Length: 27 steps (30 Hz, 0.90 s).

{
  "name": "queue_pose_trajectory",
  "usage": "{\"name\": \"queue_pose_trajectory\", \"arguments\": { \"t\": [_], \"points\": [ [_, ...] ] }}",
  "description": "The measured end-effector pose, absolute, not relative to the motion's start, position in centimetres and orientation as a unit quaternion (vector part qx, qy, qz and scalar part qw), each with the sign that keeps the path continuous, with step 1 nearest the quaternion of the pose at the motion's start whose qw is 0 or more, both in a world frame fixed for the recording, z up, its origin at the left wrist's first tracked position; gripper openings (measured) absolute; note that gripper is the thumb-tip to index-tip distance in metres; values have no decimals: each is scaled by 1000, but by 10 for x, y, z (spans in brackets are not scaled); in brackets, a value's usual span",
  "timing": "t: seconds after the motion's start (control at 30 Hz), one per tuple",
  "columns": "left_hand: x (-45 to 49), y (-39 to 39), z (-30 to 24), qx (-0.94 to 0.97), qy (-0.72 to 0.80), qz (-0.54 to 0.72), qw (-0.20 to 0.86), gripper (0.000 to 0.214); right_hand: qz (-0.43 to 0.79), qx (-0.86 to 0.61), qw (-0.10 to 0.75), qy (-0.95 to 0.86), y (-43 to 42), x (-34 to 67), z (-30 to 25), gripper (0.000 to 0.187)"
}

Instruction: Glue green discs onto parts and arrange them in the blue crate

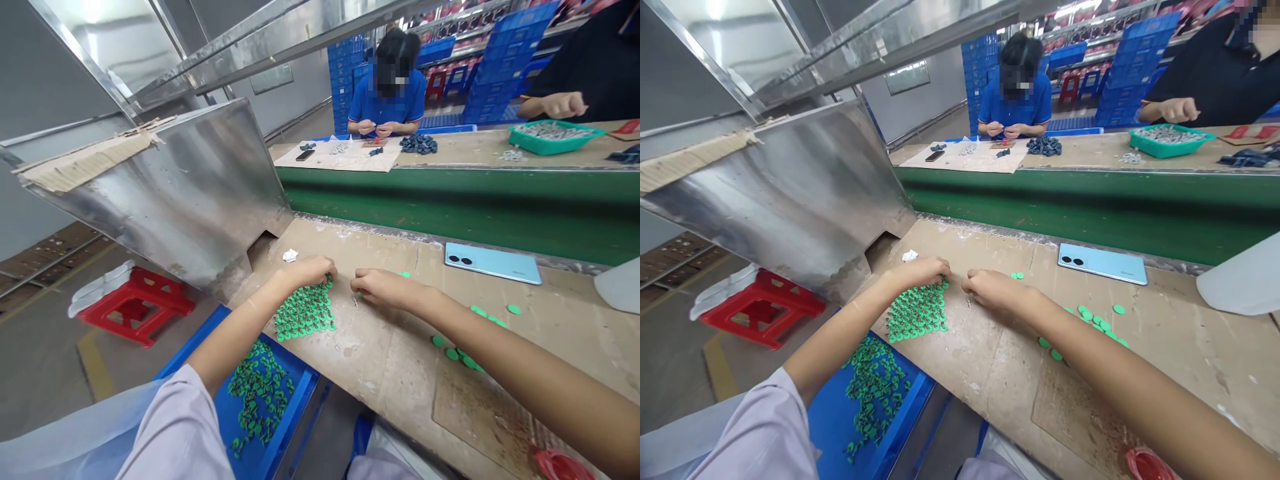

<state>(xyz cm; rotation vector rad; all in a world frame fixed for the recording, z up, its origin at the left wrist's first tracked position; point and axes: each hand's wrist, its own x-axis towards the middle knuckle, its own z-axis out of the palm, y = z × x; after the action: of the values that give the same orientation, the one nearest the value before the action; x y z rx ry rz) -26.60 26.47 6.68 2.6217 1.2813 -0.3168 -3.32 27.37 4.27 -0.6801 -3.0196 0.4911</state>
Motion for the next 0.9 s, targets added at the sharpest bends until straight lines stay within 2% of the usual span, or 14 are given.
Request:
{"name": "queue_pose_trajectory", "arguments": {
  "t": [0.13, 0.23, 0.37, 0.57, 0.77, 0.9],
  "points": [
    [-262, 266, 69, 885, 437, -122, 109, 28, 187, -256, 21, -948, 278, -31, 53, 22],
    [-260, 266, 71, 882, 441, -124, 111, 31, 194, -270, 22, -943, 277, -33, 54, 31],
    [-258, 265, 74, 876, 453, -127, 106, 27, 169, -246, -6, -954, 270, -40, 46, 17],
    [-254, 267, 74, 873, 455, -141, 109, 27, 139, -251, 11, -958, 272, -41, 36, 19],
    [-247, 270, 73, 873, 452, -142, 119, 23, 163, -244, 26, -956, 280, -27, 26, 16],
    [-242, 268, 72, 872, 453, -135, 128, 28, 186, -259, 52, -946, 279, -15, 26, 17]
  ]
}}
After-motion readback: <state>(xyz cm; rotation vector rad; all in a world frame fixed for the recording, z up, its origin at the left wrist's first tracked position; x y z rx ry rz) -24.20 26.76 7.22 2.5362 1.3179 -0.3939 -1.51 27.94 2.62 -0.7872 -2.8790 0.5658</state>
